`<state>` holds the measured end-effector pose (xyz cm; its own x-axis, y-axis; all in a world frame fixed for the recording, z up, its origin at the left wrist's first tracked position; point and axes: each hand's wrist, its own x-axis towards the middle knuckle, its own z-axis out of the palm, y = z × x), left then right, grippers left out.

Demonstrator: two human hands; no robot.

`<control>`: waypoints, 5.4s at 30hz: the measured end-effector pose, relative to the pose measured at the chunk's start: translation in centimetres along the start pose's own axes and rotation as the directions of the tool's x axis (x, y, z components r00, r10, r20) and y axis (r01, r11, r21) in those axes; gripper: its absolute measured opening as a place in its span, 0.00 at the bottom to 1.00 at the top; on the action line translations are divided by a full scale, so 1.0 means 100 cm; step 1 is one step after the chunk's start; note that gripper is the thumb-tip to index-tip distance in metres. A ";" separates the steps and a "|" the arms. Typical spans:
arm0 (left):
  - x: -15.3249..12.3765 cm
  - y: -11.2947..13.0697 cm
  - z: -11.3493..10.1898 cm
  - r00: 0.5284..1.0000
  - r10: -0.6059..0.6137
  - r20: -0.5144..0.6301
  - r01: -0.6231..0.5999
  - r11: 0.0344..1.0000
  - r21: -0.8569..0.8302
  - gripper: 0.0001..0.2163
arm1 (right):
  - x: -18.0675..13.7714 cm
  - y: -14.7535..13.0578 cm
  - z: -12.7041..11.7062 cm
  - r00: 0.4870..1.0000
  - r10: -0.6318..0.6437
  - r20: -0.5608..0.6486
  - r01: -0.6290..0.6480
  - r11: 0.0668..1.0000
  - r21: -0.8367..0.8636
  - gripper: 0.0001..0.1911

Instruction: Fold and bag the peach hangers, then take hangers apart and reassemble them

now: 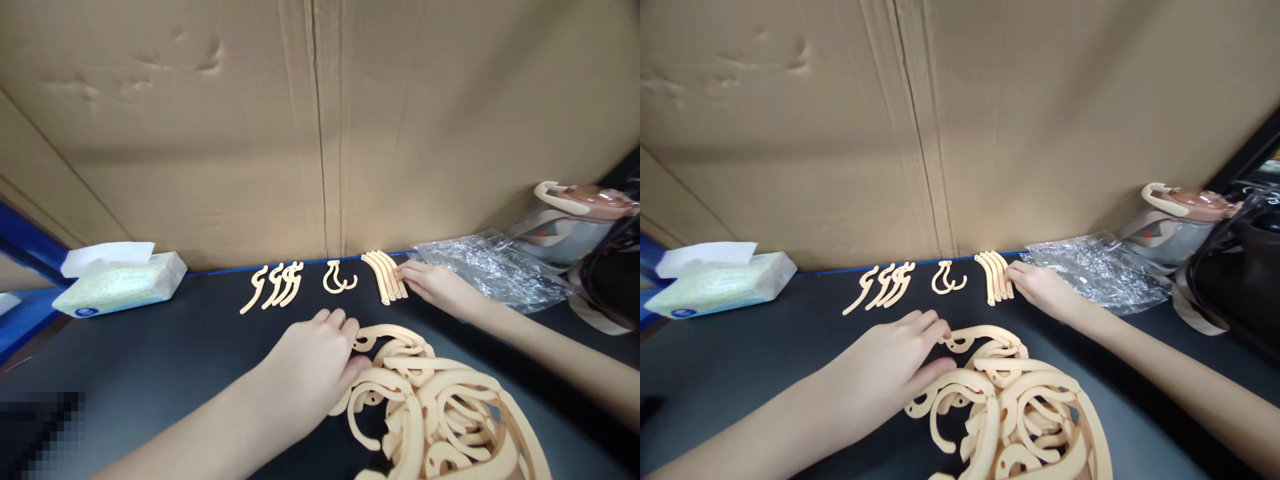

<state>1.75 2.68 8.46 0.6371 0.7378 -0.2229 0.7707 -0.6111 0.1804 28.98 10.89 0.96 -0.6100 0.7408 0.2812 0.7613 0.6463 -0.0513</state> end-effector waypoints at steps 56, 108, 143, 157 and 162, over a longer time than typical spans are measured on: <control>0.027 -0.167 -0.016 0.786 -0.583 -0.206 0.444 0.764 -0.468 0.13 | 0.066 -0.066 -0.067 0.768 0.566 0.299 -0.189 -0.245 0.951 0.12; 0.030 -0.055 -0.002 0.951 -0.310 0.001 0.084 0.255 -0.963 0.19 | 0.058 -0.024 -0.019 0.753 0.642 0.144 -0.592 0.757 -0.277 0.13; 0.019 -0.042 -0.025 0.892 -0.247 -0.378 -0.146 0.634 -0.760 0.16 | 0.045 -0.073 -0.073 0.946 -0.027 -0.322 -0.009 0.994 -0.107 0.16; 0.046 -0.024 0.000 0.871 -0.264 -0.415 0.118 0.932 -0.344 0.17 | 0.052 -0.057 -0.045 0.996 0.086 -0.002 -0.086 0.989 -0.119 0.09; 0.063 -0.020 0.002 0.854 -0.316 -0.414 0.218 0.939 -0.267 0.13 | 0.054 -0.053 -0.042 0.981 0.190 0.037 -0.190 0.982 -0.003 0.09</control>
<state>4.20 8.51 6.50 0.3017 0.9416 0.1498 0.8631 -0.3365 0.3765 22.60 10.73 6.74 -0.4619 0.8564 0.2306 0.8641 0.4931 -0.1005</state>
